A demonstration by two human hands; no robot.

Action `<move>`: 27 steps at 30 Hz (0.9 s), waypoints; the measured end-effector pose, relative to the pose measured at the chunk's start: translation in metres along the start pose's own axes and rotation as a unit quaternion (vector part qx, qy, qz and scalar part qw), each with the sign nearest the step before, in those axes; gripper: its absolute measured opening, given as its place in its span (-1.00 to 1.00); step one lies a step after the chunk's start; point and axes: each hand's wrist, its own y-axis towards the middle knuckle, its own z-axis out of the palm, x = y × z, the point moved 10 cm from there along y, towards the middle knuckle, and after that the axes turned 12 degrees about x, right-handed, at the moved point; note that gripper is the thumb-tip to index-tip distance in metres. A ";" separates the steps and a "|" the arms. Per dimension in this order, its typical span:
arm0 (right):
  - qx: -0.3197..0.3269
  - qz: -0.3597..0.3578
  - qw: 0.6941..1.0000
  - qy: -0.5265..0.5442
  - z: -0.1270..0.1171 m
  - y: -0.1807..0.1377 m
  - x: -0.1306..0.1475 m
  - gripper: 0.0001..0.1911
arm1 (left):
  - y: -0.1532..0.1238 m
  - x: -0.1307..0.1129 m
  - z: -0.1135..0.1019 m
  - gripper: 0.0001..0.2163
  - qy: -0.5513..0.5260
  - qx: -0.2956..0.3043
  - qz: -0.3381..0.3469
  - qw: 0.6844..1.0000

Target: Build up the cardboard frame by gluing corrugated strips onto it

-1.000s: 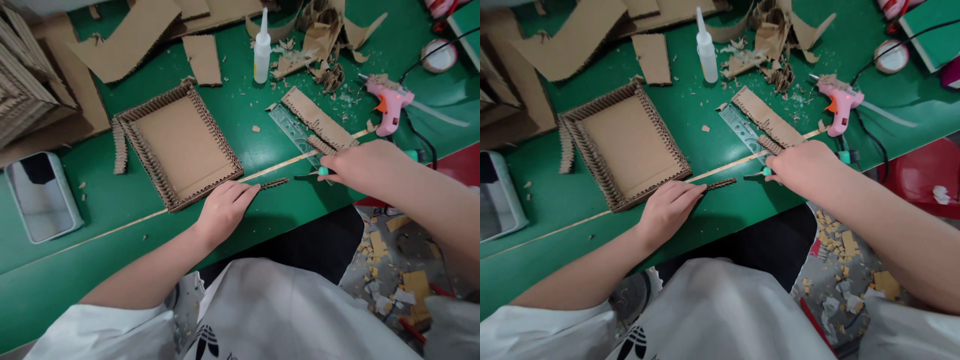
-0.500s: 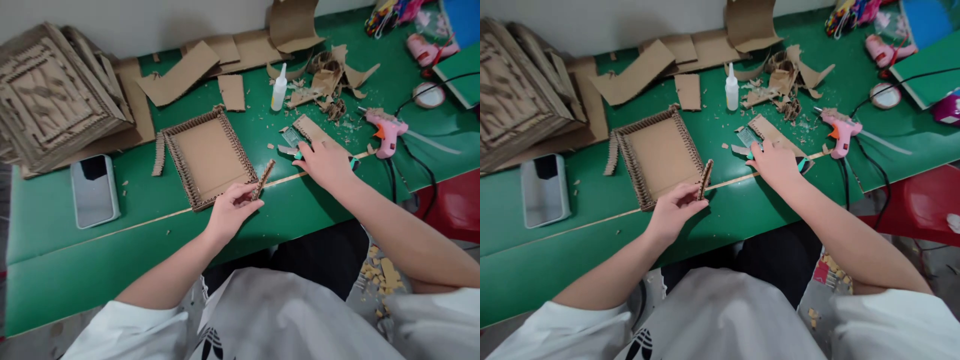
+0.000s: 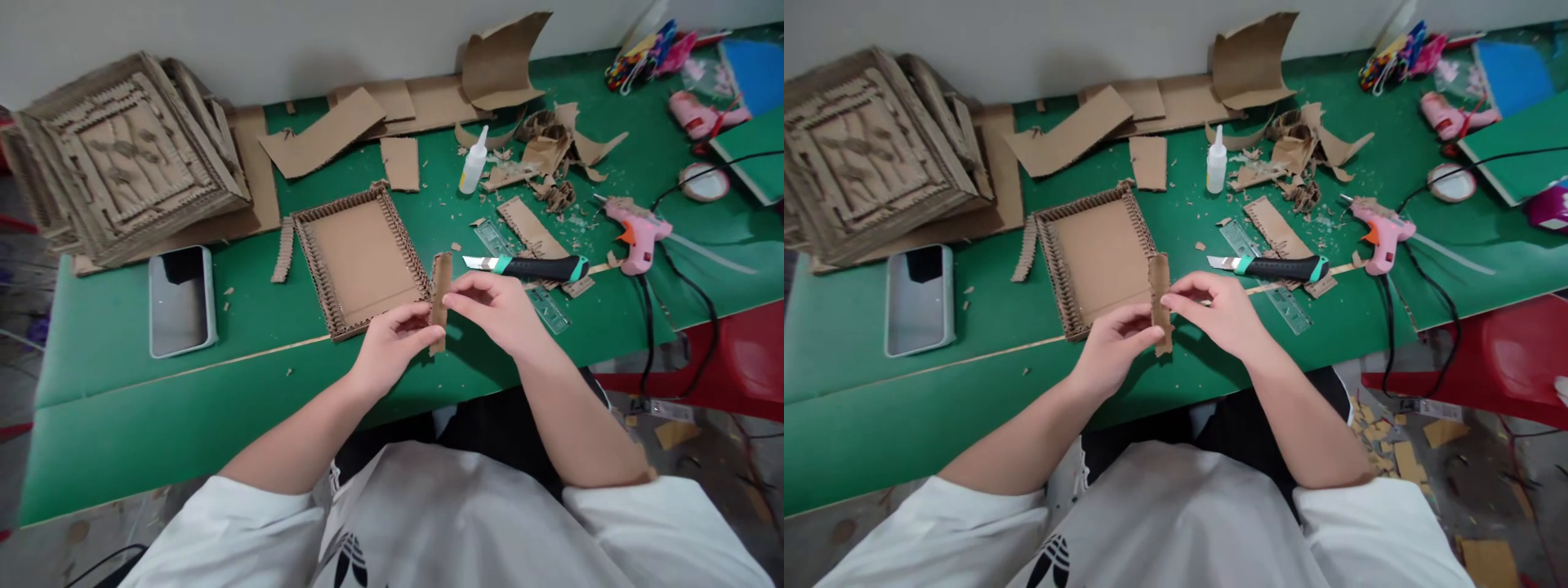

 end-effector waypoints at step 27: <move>0.063 -0.010 0.807 -0.586 -0.055 0.012 -0.039 -0.65 | -0.018 -0.017 0.049 -0.74 0.648 0.107 0.214 0.723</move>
